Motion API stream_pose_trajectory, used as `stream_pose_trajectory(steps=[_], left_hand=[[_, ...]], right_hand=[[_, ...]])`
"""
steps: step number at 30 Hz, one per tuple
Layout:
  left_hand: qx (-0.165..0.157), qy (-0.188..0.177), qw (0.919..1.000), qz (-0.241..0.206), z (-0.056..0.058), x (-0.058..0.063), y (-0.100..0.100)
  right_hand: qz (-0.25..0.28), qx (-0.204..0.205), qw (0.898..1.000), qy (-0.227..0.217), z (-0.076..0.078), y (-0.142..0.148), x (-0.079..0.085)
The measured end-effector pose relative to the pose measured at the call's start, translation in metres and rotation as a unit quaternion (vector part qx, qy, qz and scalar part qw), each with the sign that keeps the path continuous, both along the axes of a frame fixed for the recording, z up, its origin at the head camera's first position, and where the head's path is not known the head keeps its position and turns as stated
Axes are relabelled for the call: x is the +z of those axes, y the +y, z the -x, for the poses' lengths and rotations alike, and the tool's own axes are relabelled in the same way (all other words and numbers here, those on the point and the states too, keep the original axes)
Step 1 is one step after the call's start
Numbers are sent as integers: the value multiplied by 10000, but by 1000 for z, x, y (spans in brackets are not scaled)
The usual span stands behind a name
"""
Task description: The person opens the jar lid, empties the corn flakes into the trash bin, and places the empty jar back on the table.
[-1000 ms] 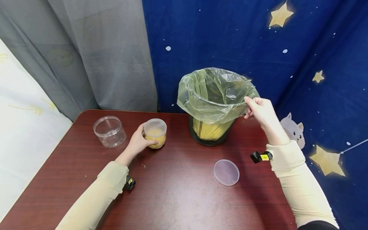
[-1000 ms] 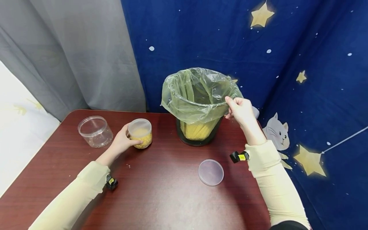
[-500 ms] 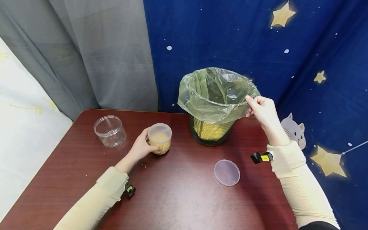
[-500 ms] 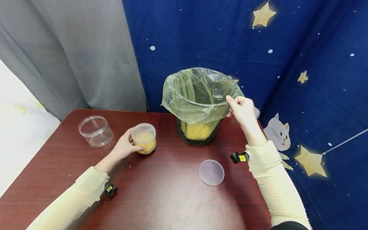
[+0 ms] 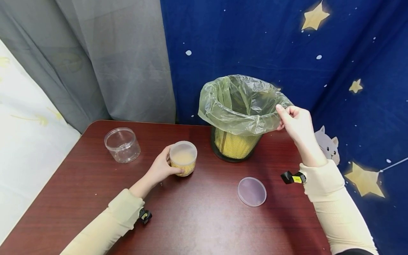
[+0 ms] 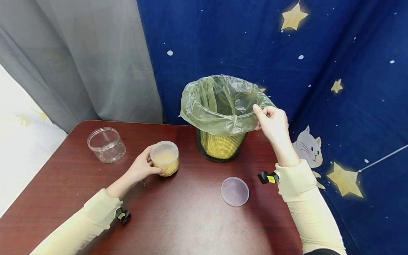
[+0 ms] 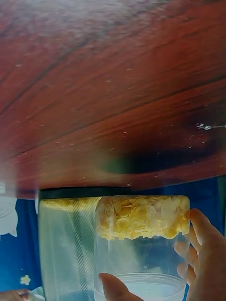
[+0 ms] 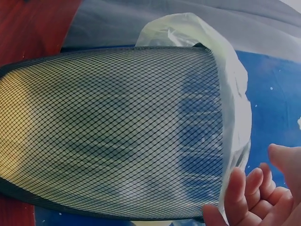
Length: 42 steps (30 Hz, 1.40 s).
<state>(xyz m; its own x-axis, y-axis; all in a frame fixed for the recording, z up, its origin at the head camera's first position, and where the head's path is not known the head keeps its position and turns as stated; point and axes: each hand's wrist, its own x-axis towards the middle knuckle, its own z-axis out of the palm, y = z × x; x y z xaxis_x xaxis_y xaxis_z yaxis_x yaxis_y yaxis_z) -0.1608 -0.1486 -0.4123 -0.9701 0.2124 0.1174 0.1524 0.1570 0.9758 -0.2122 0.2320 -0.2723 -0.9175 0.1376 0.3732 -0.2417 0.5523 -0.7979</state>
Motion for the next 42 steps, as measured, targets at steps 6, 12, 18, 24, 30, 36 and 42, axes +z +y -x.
stream_pose_trajectory(steps=[6,12,18,24,30,36,42], left_hand=[[-173,157,9997,-6,4,-19,2],[-273,239,9993,87,-1,-22,7],[-391,145,9989,229,-9,-19,13],[-622,-115,9979,102,-26,1,24],[-785,-276,9965,28,-38,10,34],[-905,-406,9951,20,-44,12,40],[-1098,-262,9936,70,-49,6,45]], right_hand=[[-392,-57,9991,173,-11,-6,6],[-800,-55,9964,269,-25,-15,14],[-1024,89,9941,347,-40,-28,20],[-1408,603,9868,530,-53,-43,16],[-1888,1192,9720,732,-65,-58,9],[-2214,1755,9566,718,-69,-71,-6],[-2758,2446,9263,775,-73,-84,-24]])
